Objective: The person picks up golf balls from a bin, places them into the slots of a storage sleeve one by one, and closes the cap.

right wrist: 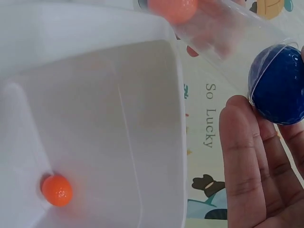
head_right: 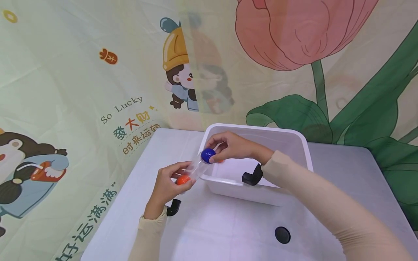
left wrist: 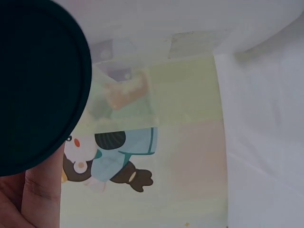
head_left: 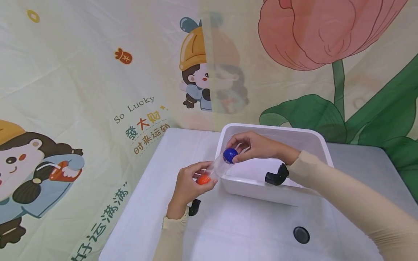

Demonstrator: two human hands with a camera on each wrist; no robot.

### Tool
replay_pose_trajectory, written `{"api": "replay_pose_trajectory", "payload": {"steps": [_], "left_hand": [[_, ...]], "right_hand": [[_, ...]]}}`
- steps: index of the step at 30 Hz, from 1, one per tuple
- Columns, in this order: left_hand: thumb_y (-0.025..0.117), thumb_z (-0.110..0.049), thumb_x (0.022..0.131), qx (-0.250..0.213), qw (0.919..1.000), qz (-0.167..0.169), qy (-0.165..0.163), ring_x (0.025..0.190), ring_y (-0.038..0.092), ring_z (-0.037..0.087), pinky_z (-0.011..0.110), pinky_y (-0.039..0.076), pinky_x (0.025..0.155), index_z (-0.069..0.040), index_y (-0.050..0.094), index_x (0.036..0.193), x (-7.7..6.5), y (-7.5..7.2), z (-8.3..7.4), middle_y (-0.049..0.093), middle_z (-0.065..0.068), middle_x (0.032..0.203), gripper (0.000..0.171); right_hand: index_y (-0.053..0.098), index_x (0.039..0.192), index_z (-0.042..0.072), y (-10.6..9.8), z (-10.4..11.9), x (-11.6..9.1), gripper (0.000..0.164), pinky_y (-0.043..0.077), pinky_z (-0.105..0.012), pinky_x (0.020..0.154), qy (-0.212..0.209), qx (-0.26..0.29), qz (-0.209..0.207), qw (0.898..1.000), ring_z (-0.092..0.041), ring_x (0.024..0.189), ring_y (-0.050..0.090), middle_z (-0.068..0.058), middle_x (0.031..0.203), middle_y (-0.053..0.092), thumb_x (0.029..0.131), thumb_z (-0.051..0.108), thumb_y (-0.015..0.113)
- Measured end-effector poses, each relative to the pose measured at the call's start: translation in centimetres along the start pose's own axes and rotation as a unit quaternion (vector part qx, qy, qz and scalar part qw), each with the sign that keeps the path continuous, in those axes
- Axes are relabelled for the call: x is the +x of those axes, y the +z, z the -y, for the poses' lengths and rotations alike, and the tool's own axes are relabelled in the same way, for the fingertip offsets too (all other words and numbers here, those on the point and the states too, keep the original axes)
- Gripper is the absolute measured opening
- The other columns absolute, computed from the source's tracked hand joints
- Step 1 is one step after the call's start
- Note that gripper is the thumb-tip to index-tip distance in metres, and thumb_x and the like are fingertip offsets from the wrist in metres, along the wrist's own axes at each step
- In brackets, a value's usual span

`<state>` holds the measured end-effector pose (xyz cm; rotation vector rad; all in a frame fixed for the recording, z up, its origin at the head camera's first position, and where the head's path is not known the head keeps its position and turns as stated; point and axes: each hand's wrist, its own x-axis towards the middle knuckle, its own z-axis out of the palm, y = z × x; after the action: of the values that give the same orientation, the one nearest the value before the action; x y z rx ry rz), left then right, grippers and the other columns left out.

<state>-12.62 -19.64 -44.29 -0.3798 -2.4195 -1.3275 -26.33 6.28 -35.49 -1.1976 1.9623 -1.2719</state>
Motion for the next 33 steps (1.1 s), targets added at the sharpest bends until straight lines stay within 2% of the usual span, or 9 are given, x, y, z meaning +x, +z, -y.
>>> {"api": "replay_pose_trajectory", "payload": {"steps": [5,12,21,29,33], "left_hand": [[0.091,-0.014,0.081,0.001,1.0000,0.000,-0.004,0.089,0.078,0.027,0.031,0.066,0.077,-0.007,0.080,0.124,0.0,0.0,0.0,0.081,0.010,0.114,0.045],[0.091,-0.014,0.082,0.005,1.0000,0.001,-0.003,0.090,0.078,0.027,0.033,0.066,0.077,-0.007,0.080,0.125,0.1,0.0,0.0,0.081,0.010,0.114,0.046],[0.090,-0.012,0.082,-0.003,1.0000,0.004,0.003,0.089,0.078,0.026,0.031,0.066,0.078,-0.005,0.079,0.125,0.1,-0.2,0.1,0.081,0.012,0.114,0.045],[0.092,-0.013,0.082,0.001,0.9999,0.005,-0.012,0.091,0.078,0.028,0.043,0.068,0.078,-0.006,0.079,0.125,-0.1,-0.4,0.2,0.080,0.012,0.116,0.046],[0.092,-0.014,0.082,0.002,0.9998,0.006,-0.020,0.092,0.078,0.028,0.042,0.067,0.079,-0.006,0.079,0.127,-0.2,-0.4,0.2,0.080,0.012,0.118,0.047]], "right_hand": [[0.069,0.126,-0.006,0.2,0.3,0.1,0.035,0.061,-0.041,0.099,-0.003,-0.005,0.000,1.000,-0.029,0.105,0.069,-0.014,0.118,0.073,0.094,0.004,0.079],[0.069,0.126,-0.007,0.2,0.2,0.2,0.036,0.063,-0.033,0.094,0.000,-0.006,-0.002,1.000,-0.029,0.106,0.069,-0.015,0.119,0.073,0.094,0.004,0.079],[0.068,0.126,-0.010,0.0,-0.3,0.3,0.034,0.064,-0.033,0.090,0.001,0.018,0.002,1.000,-0.029,0.102,0.071,-0.020,0.118,0.072,0.095,0.001,0.076],[0.065,0.130,-0.011,-0.4,-1.3,0.1,0.030,0.064,-0.044,0.095,0.033,0.061,-0.004,0.998,-0.043,0.116,0.070,-0.024,0.126,0.071,0.106,0.006,0.061],[0.063,0.130,-0.014,-0.7,-2.0,0.1,0.029,0.063,-0.047,0.098,0.038,0.066,-0.017,0.997,-0.048,0.118,0.069,-0.026,0.126,0.071,0.109,0.005,0.055]]}}
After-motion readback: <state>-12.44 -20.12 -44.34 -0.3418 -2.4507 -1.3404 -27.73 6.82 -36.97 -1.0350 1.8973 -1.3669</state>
